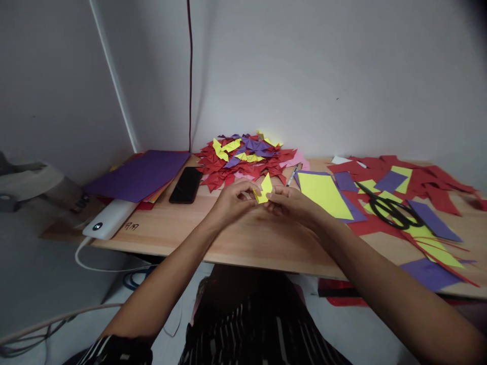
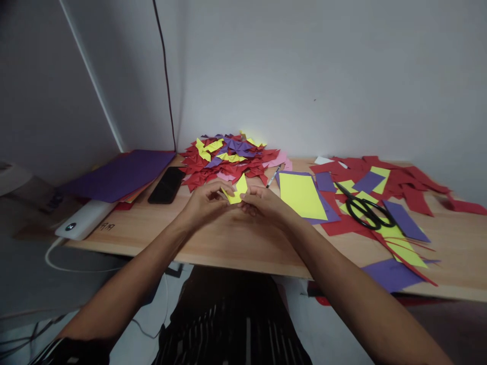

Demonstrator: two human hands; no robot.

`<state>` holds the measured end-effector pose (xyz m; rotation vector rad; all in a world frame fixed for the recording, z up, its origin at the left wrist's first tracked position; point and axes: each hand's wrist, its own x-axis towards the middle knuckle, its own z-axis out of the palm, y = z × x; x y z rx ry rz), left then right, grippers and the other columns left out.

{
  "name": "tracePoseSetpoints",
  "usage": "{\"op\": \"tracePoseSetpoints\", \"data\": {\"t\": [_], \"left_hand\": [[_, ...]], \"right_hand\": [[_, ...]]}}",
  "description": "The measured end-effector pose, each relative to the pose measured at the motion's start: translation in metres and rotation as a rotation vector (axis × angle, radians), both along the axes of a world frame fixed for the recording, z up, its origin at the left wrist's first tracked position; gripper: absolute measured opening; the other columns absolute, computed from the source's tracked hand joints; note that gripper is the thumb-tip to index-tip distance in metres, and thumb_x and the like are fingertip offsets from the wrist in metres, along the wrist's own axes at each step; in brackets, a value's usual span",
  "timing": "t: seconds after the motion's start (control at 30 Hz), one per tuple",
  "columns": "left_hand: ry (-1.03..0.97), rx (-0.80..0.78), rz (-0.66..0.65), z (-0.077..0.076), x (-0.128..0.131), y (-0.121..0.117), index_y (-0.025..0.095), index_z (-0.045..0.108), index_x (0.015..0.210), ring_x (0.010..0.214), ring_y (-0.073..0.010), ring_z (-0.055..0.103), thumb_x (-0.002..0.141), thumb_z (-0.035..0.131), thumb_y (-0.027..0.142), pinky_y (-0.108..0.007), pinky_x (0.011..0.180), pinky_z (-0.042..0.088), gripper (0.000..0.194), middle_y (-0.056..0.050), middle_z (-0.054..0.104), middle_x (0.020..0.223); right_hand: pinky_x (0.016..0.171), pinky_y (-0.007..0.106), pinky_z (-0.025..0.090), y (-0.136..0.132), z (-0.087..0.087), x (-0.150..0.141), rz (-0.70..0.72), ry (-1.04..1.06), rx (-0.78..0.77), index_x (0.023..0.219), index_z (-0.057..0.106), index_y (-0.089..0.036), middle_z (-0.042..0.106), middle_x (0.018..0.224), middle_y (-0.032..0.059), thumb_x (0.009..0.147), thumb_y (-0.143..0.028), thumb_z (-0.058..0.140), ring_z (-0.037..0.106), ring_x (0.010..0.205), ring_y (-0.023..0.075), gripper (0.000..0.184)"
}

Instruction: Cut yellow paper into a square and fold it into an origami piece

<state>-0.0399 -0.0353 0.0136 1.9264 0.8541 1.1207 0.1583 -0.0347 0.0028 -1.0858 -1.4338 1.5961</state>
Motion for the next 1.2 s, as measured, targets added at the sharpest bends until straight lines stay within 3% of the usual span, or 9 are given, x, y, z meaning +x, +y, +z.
{"op": "tracePoseSetpoints", "data": {"t": [0.27,0.43,0.67,0.87,1.2], "left_hand": [[0.049,0.075,-0.005,0.001,0.002,-0.004,0.018,0.07,0.079,0.092,-0.0167,0.057,0.076,0.071,0.021,-0.024,0.072,0.042,0.004,-0.007,0.062,0.099],[-0.036,0.045,0.028,-0.003,0.003,-0.001,0.016,0.07,0.074,0.089,-0.0162,0.056,0.072,0.075,0.023,-0.025,0.072,0.043,0.008,-0.006,0.061,0.094],[-0.183,-0.153,0.063,-0.011,0.008,0.002,0.013,0.07,0.073,0.082,-0.0146,0.058,0.067,0.077,0.026,-0.026,0.073,0.045,0.017,-0.006,0.063,0.089],[-0.374,-0.483,-0.049,-0.012,0.013,-0.003,0.012,0.069,0.089,0.075,-0.0148,0.064,0.066,0.079,0.029,-0.029,0.076,0.049,0.031,-0.006,0.07,0.084],[-0.445,-0.581,-0.035,-0.018,0.013,0.002,0.011,0.067,0.089,0.067,-0.011,0.062,0.061,0.082,0.025,-0.023,0.064,0.045,0.034,-0.005,0.069,0.079]], "right_hand": [[0.044,0.021,0.024,-0.006,0.005,-0.003,0.002,-0.02,0.038,0.07,0.051,-0.018,0.062,0.061,-0.0023,0.074,-0.044,0.069,0.041,0.043,0.0042,0.032],[0.047,0.022,0.028,-0.006,0.0,-0.003,0.017,-0.007,0.084,0.072,0.052,-0.018,0.062,0.063,-0.0021,0.078,-0.042,0.066,0.045,0.048,0.0064,0.028],[0.049,0.022,0.033,-0.007,-0.002,-0.004,-0.01,0.015,0.11,0.072,0.052,-0.019,0.063,0.068,-0.0001,0.08,-0.041,0.065,0.049,0.053,0.0078,0.027],[0.053,0.023,0.038,-0.008,-0.001,-0.006,-0.033,-0.017,0.145,0.072,0.052,-0.02,0.064,0.068,0.0,0.079,-0.042,0.065,0.052,0.057,0.0094,0.027],[0.052,0.023,0.04,-0.012,0.001,-0.012,-0.082,-0.055,0.197,0.071,0.049,-0.021,0.068,0.068,0.0,0.076,-0.039,0.066,0.058,0.056,0.0108,0.025]]}}
